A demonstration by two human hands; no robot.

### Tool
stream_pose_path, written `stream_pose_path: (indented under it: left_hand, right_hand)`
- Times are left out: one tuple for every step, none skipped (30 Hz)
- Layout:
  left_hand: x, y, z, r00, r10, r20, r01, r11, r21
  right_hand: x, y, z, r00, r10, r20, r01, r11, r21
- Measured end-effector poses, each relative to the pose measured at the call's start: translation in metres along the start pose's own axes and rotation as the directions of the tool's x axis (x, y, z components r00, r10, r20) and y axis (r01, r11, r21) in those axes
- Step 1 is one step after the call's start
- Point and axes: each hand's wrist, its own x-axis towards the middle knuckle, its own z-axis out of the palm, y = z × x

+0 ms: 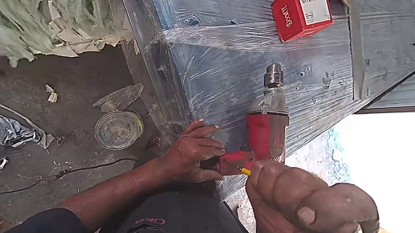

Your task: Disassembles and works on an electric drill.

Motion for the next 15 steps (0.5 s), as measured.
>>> stream_pose_path:
  left_hand:
    - [0.001, 0.0, 0.0, 1.0, 0.0, -0.004, 0.0, 1.0, -0.001]
    - [0.001, 0.0, 0.001, 1.0, 0.002, -0.008, -0.002, 1.0, -0.004]
    - [0.001, -0.001, 0.001, 1.0, 0.005, -0.01, -0.005, 1.0, -0.003]
    - [0.001, -0.001, 0.001, 1.0, 0.007, -0.006, -0.007, 1.0, -0.003]
    - [0.001, -0.001, 0.001, 1.0, 0.01, -0.005, -0.01, 1.0, -0.003]
    - [0.001, -0.001, 0.001, 1.0, 0.012, -0.006, -0.012, 1.0, 0.001]
    - [0.0, 0.0, 0.001, 1.0, 0.012, -0.002, -0.012, 1.0, 0.008]
    - [0.001, 0.0, 0.001, 1.0, 0.011, 0.001, -0.011, 1.0, 0.012]
    - [0.002, 0.0, 0.0, 1.0, 0.011, -0.001, -0.011, 1.0, 0.016]
    - [0.002, 0.0, 0.0, 1.0, 0.011, -0.003, -0.011, 1.0, 0.02]
    - [0.002, 0.0, 0.0, 1.0, 0.012, -0.003, -0.012, 1.0, 0.024]
    - [0.002, 0.0, -0.001, 1.0, 0.014, -0.003, -0.014, 0.999, 0.032]
    - [0.002, 0.0, -0.001, 1.0, 0.016, 0.0, -0.016, 0.999, 0.04]
    - [0.003, 0.001, -0.002, 1.0, 0.015, 0.002, -0.015, 0.999, 0.045]
    - [0.003, 0.002, -0.002, 1.0, 0.014, 0.001, -0.014, 0.999, 0.046]
  right_hand:
    - [0.0, 0.0, -0.003, 0.999, 0.003, 0.039, -0.003, 1.0, 0.009]
    - [0.0, -0.002, -0.006, 0.996, 0.013, 0.086, -0.014, 1.0, 0.006]
    - [0.002, -0.002, -0.008, 0.992, 0.025, 0.125, -0.026, 1.0, 0.004]
    - [0.004, -0.003, -0.01, 0.988, 0.042, 0.146, -0.044, 0.999, 0.012]
    - [0.006, -0.003, -0.011, 0.985, 0.059, 0.162, -0.063, 0.998, 0.016]
    - [0.008, -0.003, -0.013, 0.983, 0.074, 0.168, -0.08, 0.996, 0.03]
    - [0.008, -0.003, -0.014, 0.984, 0.078, 0.159, -0.089, 0.994, 0.061]
    - [0.007, -0.003, -0.014, 0.985, 0.081, 0.153, -0.095, 0.992, 0.086]
    - [0.007, -0.003, -0.015, 0.983, 0.076, 0.166, -0.093, 0.991, 0.098]
    - [0.005, -0.004, -0.016, 0.98, 0.07, 0.185, -0.089, 0.992, 0.094]
    - [0.004, -0.003, -0.015, 0.979, 0.062, 0.195, -0.08, 0.993, 0.083]
    - [0.002, -0.002, -0.013, 0.982, 0.045, 0.182, -0.058, 0.996, 0.062]
    - [0.002, 0.0, -0.012, 0.988, 0.014, 0.155, -0.016, 1.0, 0.012]
    - [0.002, 0.001, -0.012, 0.99, -0.017, 0.142, 0.033, 0.993, -0.112]
    - [0.002, -0.001, -0.017, 0.987, -0.03, 0.158, 0.075, 0.954, -0.29]
